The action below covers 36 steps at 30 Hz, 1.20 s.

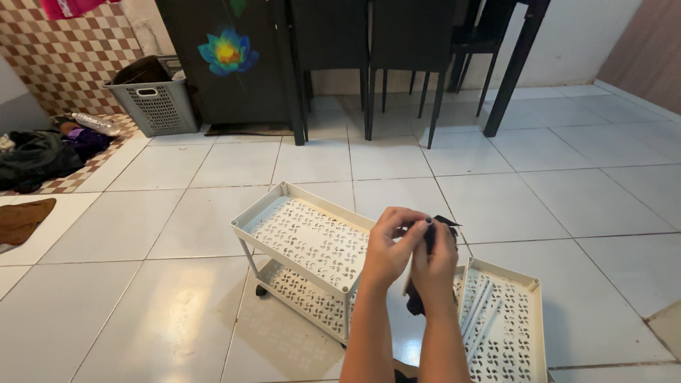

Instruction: The person wipes a white perforated plastic shelf with a black cloth, then places it onto a two-tier rolling cart frame. The person then wipes a metal pole and inserts it into the cart's corner holes to complete assembly.

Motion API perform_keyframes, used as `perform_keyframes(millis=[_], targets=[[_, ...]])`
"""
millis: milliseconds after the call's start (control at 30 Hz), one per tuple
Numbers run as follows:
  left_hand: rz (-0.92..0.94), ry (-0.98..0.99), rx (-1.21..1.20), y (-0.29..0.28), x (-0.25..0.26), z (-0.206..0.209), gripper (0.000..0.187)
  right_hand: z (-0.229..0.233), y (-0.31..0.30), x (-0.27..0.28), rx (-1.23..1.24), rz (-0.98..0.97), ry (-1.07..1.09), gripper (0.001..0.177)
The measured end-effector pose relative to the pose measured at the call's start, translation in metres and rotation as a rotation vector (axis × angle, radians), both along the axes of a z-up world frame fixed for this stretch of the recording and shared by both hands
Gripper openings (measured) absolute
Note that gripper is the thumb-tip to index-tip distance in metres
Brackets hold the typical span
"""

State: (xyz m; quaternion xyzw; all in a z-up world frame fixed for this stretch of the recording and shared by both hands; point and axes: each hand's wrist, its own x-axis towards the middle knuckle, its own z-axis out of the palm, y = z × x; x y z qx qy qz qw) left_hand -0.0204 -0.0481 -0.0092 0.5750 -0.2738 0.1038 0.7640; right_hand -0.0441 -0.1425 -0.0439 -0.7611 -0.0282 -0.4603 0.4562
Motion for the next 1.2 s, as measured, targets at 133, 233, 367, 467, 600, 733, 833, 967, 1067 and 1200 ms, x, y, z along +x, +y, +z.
perform_keyframes(millis=[133, 233, 367, 467, 600, 733, 833, 967, 1067, 1200], targets=[[0.128, -0.066, 0.131, -0.001, -0.004, 0.003, 0.017, -0.003, -0.003, 0.001, 0.041, 0.013, 0.031, 0.024], [0.352, -0.14, 0.148, -0.011, -0.009, 0.002, 0.016, -0.007, -0.004, 0.006, 0.055, 0.035, 0.056, 0.023], [0.4, -0.067, -0.018, -0.012, -0.008, 0.0, 0.015, -0.018, 0.0, 0.016, -0.058, 0.059, 0.018, 0.024], [0.314, -0.033, -0.26, 0.0, -0.004, 0.003, 0.013, -0.029, 0.007, 0.022, -0.259, 0.03, -0.058, 0.029], [0.29, -0.022, -0.458, 0.023, -0.01, 0.013, 0.013, -0.041, 0.017, 0.027, -0.321, -0.002, -0.006, 0.031], [0.296, -0.001, -0.554, 0.035, -0.02, 0.022, 0.013, -0.048, 0.013, 0.03, -0.319, -0.078, 0.057, 0.028], [0.321, -0.029, -0.56, 0.037, -0.027, 0.025, 0.013, -0.058, 0.007, 0.034, -0.301, -0.11, 0.033, 0.03], [0.292, 0.029, -0.64, 0.036, -0.028, 0.031, 0.014, -0.084, -0.007, 0.045, -0.325, -0.166, 0.057, 0.031], [0.282, 0.117, -0.728, 0.038, -0.027, 0.035, 0.015, -0.109, -0.027, 0.055, -0.268, -0.176, 0.108, 0.028], [0.292, 0.184, -0.922, 0.056, -0.019, 0.034, 0.015, -0.124, -0.056, 0.054, 0.121, -0.215, 0.279, 0.026]])
